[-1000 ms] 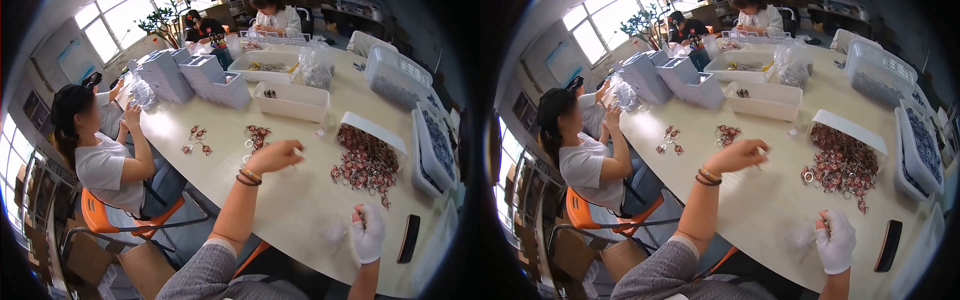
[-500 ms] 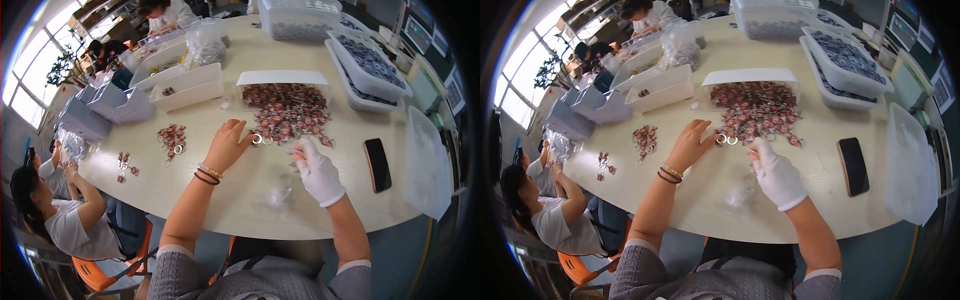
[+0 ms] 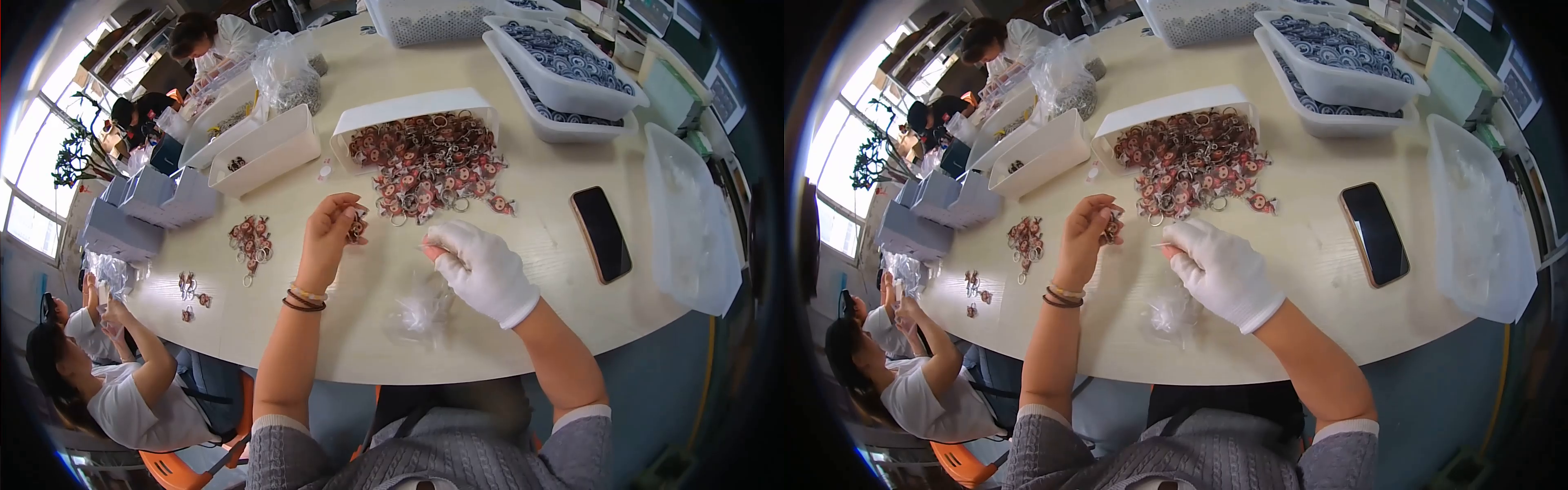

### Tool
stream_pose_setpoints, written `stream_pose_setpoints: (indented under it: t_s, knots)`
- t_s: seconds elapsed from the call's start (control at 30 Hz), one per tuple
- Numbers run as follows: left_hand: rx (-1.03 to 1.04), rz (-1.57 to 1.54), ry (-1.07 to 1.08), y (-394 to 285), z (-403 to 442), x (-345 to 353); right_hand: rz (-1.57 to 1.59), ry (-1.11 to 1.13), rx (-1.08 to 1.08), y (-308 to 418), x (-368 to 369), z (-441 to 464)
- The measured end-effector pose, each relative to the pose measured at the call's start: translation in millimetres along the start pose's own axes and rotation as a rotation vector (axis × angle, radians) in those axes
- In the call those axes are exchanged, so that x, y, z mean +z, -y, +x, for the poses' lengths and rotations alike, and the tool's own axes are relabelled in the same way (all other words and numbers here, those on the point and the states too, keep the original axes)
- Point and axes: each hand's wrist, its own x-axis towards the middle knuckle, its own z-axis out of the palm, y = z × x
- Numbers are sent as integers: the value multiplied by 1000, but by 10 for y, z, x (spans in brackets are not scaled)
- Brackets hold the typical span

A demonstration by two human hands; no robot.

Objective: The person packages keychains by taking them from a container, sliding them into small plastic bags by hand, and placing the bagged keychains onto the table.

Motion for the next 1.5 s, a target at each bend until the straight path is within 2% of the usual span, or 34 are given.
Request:
stream_pose_setpoints:
  t_s: [0.03, 0.07, 0.1, 0.13, 0.2, 0.3, 0.33, 0.4, 0.53, 0.6, 0.8, 0.87, 0.9, 0.97, 1.0, 1.07, 1.27, 1.43, 1.5]
  knots:
    - [-76, -181, 16, -47, -42, -23, -1, 4, 4, -2, 11, -2]
    - [-79, -185, 15, -98, -83, -3, 208, 63, 155, -1, 18, -3]
    - [-146, -334, 46, -158, -121, 33, 414, 120, 307, 2, 22, 1]
    - [-213, -484, 79, -209, -153, 69, 408, 120, 311, 21, 15, 11]
    - [-231, -513, 122, -225, -201, 131, 763, 130, 475, 64, -11, 17]
    - [-94, -460, 256, -152, -261, 193, 887, 81, 470, 27, 2, 29]
    - [-101, -468, 259, -158, -297, 241, 882, 78, 480, 24, 23, 26]
    - [23, -316, 200, -225, -382, 386, 881, 40, 467, 30, 83, 38]
    - [-1, -391, 182, -215, -454, 385, 904, 18, 545, 131, 109, 62]
    - [-14, -470, 176, -187, -452, 384, 884, -84, 491, 98, 143, 39]
    - [-38, -506, 255, -116, -535, 486, 873, -154, 439, 75, 153, 25]
    - [130, -265, 200, -89, -565, 530, 861, -166, 418, 88, 140, 13]
    - [129, -268, 202, -73, -583, 545, 851, -173, 392, 98, 137, 8]
    - [345, -85, 95, -45, -621, 561, 829, -174, 379, 121, 152, -16]
    - [343, -83, 95, -47, -637, 566, 809, -177, 363, 131, 161, -24]
    - [419, 166, 30, -72, -666, 579, 775, -192, 350, 151, 165, -27]
    - [515, 402, 0, -180, -666, 613, 639, -117, 361, 167, 93, -23]
    - [532, 455, 31, -202, -645, 584, 411, -65, 298, 158, 54, -23]
    - [514, 457, 66, -201, -646, 582, 378, 59, 381, 195, -68, 19]
